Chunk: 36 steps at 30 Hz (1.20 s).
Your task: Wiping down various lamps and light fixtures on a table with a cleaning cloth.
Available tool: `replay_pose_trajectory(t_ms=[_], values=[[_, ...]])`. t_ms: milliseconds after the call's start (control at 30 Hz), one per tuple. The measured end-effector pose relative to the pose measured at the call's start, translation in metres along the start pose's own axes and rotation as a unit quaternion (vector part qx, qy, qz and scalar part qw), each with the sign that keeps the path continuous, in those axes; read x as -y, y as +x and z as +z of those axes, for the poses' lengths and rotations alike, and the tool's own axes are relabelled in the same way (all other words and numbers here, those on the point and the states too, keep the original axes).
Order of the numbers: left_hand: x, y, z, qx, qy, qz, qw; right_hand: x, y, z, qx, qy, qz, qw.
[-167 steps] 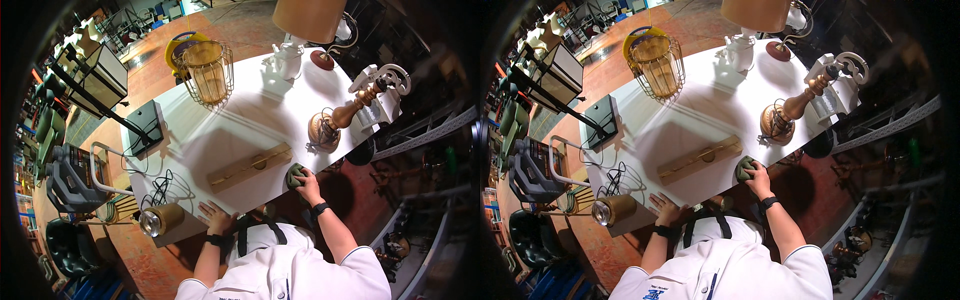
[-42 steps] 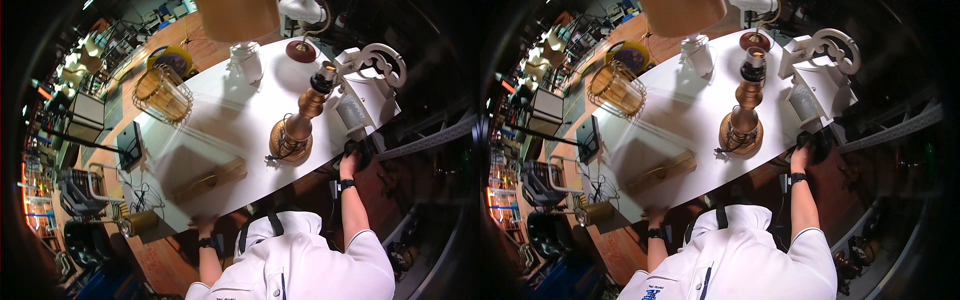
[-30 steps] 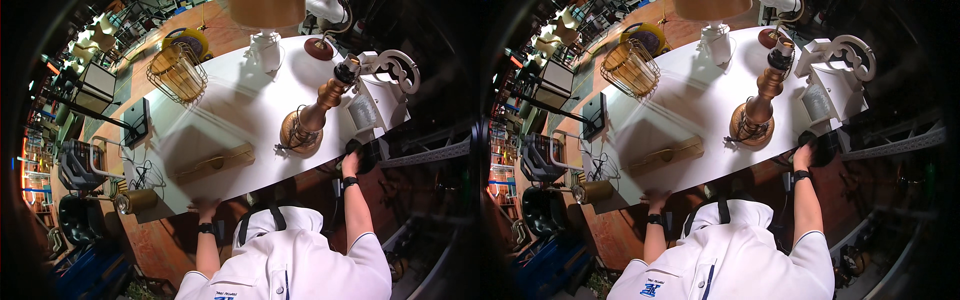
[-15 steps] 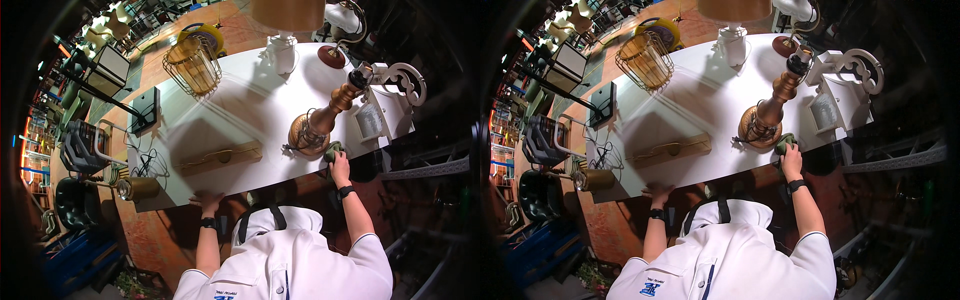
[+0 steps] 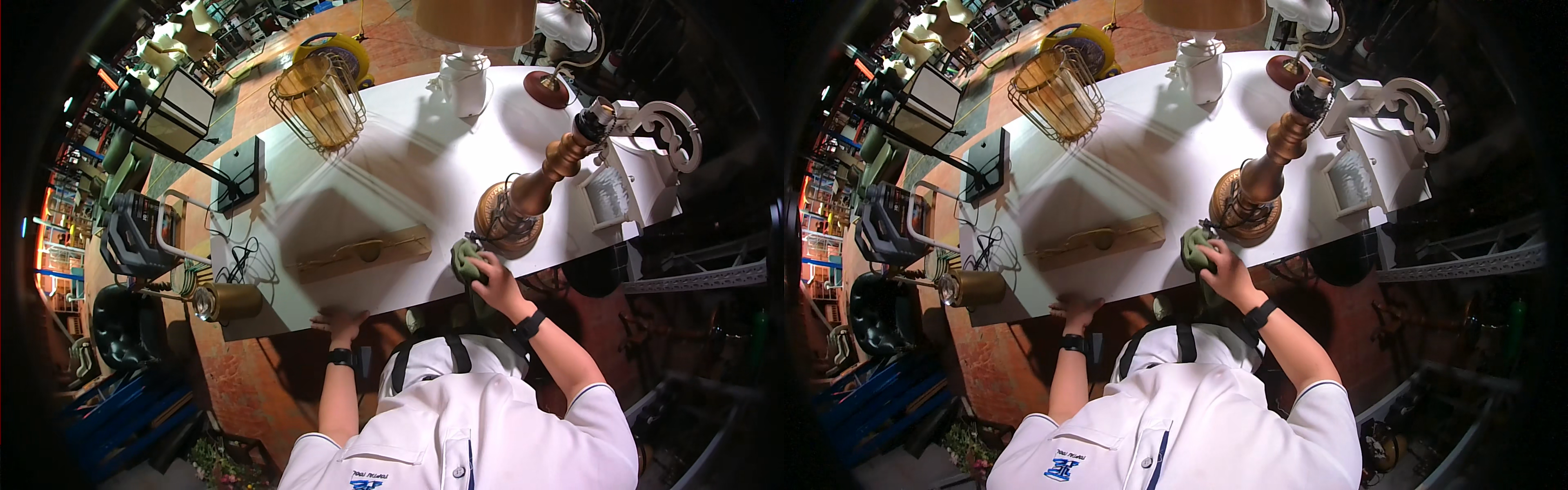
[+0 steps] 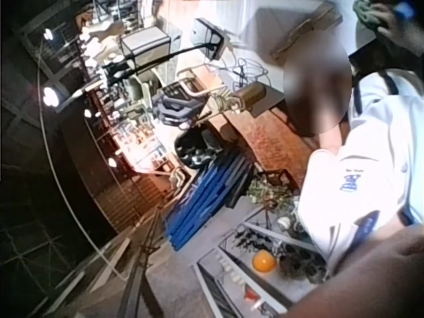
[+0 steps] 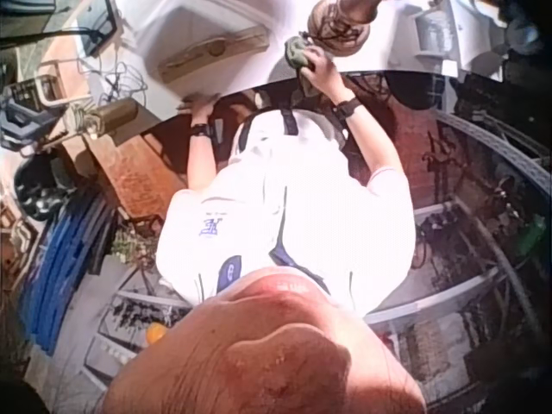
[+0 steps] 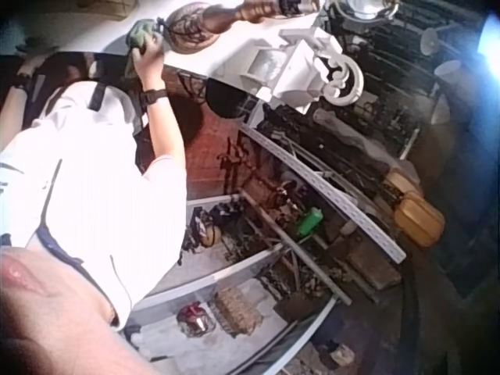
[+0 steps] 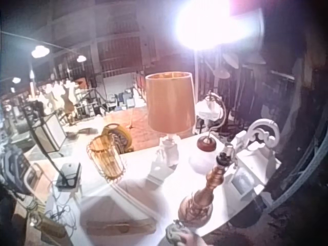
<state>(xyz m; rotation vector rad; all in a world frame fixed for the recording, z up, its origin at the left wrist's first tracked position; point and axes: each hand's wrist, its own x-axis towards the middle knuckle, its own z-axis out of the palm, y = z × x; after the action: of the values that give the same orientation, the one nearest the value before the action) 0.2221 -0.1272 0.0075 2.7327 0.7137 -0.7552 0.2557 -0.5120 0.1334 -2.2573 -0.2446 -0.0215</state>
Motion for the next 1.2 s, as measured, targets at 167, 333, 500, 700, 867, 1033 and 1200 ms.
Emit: replay_pose_trajectory(t_ms=[167, 333, 500, 700, 867, 1033, 1200], values=[[-0.02, -0.004, -0.008, 0.004, 0.003, 0.005, 1.0, -0.019, 0.006, 0.031, 0.057, -0.087, -0.04, 0.994], [0.031, 0.006, 0.011, -0.042, -0.062, 0.039, 0.996, 0.02, 0.014, 0.052, 0.248, 0.069, -0.106, 0.96], [-0.011, -0.038, -0.012, -0.116, -0.011, 0.04, 0.992, 0.0, 0.014, 0.01, 0.064, -0.017, -0.053, 0.996], [-0.006, -0.066, -0.007, -0.243, -0.146, 0.023, 0.959, -0.004, 0.011, 0.036, 0.281, -0.017, -0.151, 0.948], [0.04, -0.102, 0.035, -0.267, -0.247, 0.025, 0.931, 0.006, 0.018, 0.015, 0.079, -0.024, -0.034, 0.996], [0.16, -0.18, 0.179, 0.086, -0.365, -0.149, 0.915, 0.025, 0.005, 0.052, 0.179, -0.089, -0.087, 0.976], [0.248, -0.325, 0.27, 0.231, -0.274, -0.16, 0.92, 0.048, 0.014, 0.06, 0.191, 0.091, -0.056, 0.976]])
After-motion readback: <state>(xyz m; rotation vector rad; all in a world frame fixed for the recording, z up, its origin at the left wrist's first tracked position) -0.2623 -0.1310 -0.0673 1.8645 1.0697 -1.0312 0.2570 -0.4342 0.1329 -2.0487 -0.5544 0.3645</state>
